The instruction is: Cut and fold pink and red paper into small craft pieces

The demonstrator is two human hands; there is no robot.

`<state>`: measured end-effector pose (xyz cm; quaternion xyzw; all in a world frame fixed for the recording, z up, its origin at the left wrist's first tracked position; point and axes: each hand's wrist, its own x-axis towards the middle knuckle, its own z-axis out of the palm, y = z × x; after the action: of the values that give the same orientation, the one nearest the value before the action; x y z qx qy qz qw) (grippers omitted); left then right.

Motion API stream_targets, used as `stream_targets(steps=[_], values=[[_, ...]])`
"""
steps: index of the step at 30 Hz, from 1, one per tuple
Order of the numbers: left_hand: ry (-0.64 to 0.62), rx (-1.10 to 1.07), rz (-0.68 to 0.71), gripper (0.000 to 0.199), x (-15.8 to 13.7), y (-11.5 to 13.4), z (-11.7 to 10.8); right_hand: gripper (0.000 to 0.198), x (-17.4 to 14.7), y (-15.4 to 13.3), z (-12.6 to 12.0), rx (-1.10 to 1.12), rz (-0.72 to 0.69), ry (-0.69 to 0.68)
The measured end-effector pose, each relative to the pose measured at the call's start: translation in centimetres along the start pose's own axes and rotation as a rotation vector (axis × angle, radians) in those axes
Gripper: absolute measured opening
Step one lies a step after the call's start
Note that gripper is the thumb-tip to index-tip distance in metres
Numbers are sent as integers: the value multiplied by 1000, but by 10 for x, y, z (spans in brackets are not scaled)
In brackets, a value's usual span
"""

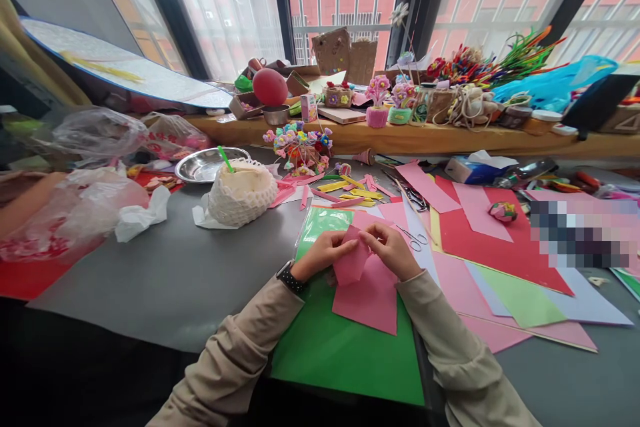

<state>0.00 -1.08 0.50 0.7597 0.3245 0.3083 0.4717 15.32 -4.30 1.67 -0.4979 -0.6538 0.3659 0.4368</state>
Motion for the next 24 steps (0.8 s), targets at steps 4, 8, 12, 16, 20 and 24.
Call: stream_targets(steps=[4,8,12,16,20,24], values=[[-3,-33,-11,35,1,-2,2,19,2,2,-2,51,9,39],[96,-227,20,33,4,-3,1,18,4,9,-3,240,106,165],[360,-359,12,47,7,-4,-1,19,5,13,-5,429,176,291],[217,-464,-27,41,8,-3,-3,21,5,11,-5,560,264,331],[32,-389,-54,31,5,0,-3,20,4,10,0,622,282,252],[63,-367,-85,30,4,2,-3,19,3,12,5,601,198,175]])
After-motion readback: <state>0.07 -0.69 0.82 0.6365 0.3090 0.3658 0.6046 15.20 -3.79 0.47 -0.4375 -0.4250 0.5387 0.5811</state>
